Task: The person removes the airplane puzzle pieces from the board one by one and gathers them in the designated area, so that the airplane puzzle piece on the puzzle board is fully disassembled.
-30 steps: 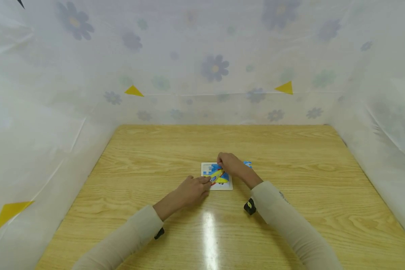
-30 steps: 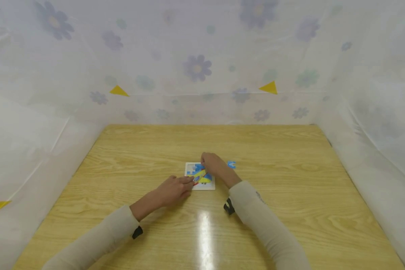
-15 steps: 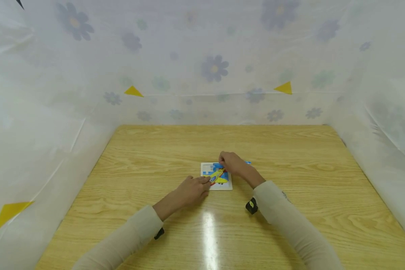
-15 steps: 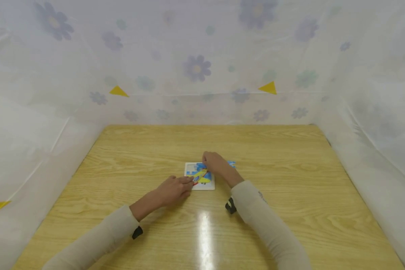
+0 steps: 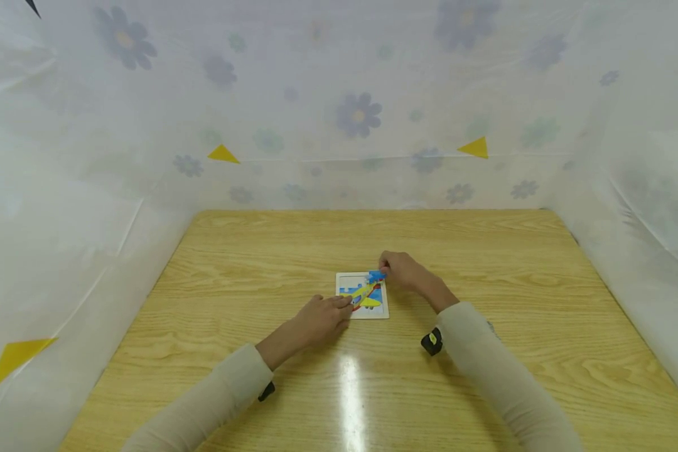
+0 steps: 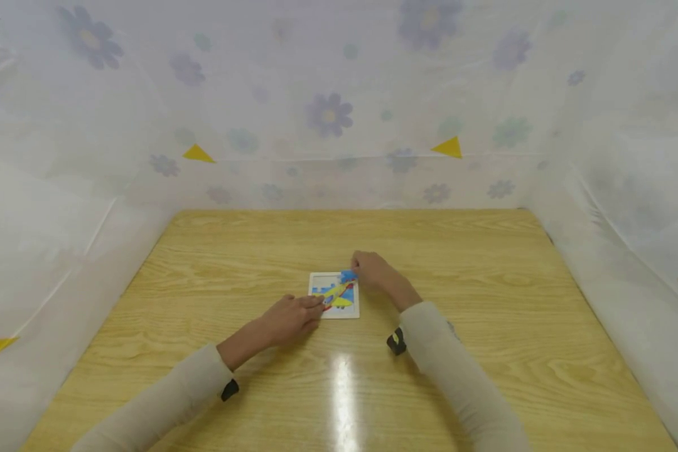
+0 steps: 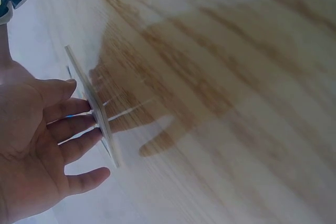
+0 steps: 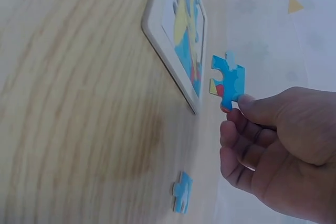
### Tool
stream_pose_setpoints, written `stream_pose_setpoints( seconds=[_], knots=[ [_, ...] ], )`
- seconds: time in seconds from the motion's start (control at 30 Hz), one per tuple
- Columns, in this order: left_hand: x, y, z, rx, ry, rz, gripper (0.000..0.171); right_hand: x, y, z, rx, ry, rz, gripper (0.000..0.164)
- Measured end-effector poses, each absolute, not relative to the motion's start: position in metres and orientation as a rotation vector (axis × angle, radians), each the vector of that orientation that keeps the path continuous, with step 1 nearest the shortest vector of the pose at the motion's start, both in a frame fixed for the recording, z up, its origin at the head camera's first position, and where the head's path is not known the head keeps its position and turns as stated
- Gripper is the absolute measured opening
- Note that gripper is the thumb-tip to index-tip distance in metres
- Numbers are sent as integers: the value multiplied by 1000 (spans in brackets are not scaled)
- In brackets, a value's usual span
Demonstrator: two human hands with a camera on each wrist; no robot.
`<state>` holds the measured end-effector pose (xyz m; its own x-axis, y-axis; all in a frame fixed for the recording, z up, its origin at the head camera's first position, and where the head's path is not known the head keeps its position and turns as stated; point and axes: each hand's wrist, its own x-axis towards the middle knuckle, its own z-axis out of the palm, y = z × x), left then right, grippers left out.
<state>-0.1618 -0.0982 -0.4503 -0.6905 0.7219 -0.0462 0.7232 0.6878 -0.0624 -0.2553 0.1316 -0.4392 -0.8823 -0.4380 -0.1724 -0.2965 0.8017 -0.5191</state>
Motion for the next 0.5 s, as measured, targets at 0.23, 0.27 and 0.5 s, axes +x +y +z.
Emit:
stream_pose_setpoints(
  seconds=[0.23,0.27,0.5],
  knots=[
    [-160,-97,-446,1202,2845,-98,36,-256,146,-432,-572,2698,-703,11],
    [-160,-97,-445,1201,2844,-102,36,-256,149,-432,-576,2699,-699,11],
    [-161,-97,-447,1189,2836,-112,35,-256,166,-432,-562,2696,-699,13]
  ],
)
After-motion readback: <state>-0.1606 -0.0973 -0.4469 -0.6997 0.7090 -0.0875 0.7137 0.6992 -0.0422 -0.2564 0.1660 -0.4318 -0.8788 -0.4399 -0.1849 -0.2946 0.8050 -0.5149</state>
